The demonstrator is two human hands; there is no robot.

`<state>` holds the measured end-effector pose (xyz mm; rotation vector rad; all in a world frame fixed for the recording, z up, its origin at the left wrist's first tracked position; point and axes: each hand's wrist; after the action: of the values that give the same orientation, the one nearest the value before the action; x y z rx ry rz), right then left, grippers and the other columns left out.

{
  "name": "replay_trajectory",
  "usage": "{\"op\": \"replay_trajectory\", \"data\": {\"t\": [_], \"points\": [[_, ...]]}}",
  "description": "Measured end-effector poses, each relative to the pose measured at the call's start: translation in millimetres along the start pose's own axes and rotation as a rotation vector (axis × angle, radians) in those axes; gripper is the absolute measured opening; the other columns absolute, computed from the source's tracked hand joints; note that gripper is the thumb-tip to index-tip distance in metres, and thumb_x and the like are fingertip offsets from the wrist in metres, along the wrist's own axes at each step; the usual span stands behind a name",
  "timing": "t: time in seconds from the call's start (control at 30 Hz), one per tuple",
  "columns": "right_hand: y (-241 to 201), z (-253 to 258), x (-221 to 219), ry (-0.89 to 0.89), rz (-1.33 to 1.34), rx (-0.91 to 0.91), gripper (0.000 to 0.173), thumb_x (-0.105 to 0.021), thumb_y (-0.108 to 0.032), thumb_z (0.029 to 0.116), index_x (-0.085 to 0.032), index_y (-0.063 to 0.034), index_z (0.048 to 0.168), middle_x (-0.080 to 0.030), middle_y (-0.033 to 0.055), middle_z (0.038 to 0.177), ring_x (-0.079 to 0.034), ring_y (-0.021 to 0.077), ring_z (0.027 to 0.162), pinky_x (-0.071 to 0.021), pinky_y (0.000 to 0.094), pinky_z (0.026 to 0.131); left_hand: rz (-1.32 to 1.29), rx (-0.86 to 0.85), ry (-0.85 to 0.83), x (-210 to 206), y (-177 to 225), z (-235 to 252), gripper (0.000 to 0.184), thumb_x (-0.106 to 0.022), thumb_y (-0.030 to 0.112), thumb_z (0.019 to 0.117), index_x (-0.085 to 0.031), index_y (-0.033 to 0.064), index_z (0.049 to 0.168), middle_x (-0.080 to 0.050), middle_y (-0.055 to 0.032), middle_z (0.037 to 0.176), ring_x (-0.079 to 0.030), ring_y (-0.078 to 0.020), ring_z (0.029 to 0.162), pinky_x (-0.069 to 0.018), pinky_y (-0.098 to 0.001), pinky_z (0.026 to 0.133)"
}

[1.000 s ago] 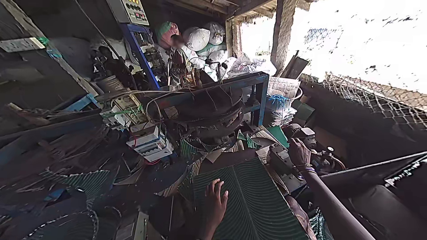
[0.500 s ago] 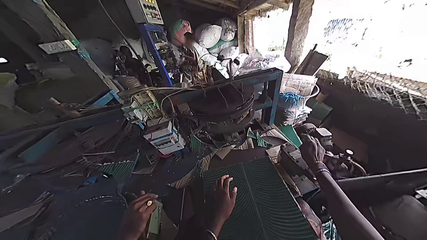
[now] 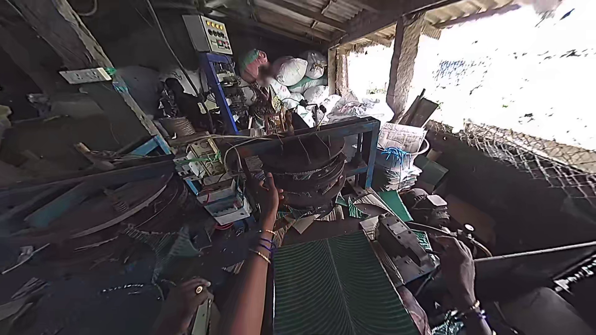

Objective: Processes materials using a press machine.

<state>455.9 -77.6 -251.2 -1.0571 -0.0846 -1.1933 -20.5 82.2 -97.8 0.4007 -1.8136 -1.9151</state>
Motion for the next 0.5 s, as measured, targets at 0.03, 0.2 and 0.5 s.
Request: {"op": "replay_trajectory", "data": {"t": [0.03, 0.2, 0.5], "points": [[0, -1, -1, -0.004, -0.003, -0.008, 0.022, -0.052, 0.002, 0.0984, -0.071, 0.0022, 0.107, -0.069, 0.0263, 0.109, -0.063, 0.0488, 0.108, -0.0469, 0.0672, 0.095, -0.003, 0.029, 0.024, -1, 2, 9, 0.064, -0.035, 0.052, 0.1090, -0.042, -0.0011, 0.144, -0.070, -0.0154, 0.088, -0.064, -0.0183, 0.059, -0.0521, -0.0311, 0.053], [-14, 3, 4, -0.003, -0.071, -0.006, 0.022, -0.052, 0.001, 0.0984, -0.071, 0.0036, 0.107, -0.068, 0.0290, 0.108, -0.063, 0.0507, 0.108, -0.0457, 0.0691, 0.093, 0.059, -0.014, -0.011, -3, -5, 40, 0.043, -0.044, 0.025, 0.1107, -0.044, -0.0058, 0.141, -0.069, -0.0122, 0.088, -0.063, -0.0130, 0.065, -0.0510, -0.0273, 0.060], [-234, 10, -28, -0.213, 0.024, 0.696, 0.048, -0.059, -0.032, 0.0997, -0.060, -0.0126, 0.143, -0.053, 0.0087, 0.153, -0.040, 0.0311, 0.149, -0.0293, 0.0568, 0.121, -0.120, -0.213, -0.238, 39, -36, -131, 0.047, -0.043, 0.010, 0.1015, -0.043, -0.0043, 0.146, -0.059, -0.0014, 0.068, -0.055, -0.0051, 0.050, -0.0474, -0.0205, 0.046]]}}
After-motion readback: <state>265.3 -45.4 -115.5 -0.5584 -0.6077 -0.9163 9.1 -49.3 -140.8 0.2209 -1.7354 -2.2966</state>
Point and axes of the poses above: each hand's wrist, its own z-axis towards the middle knuckle, its own x-axis out of the back of the hand, y = z × x
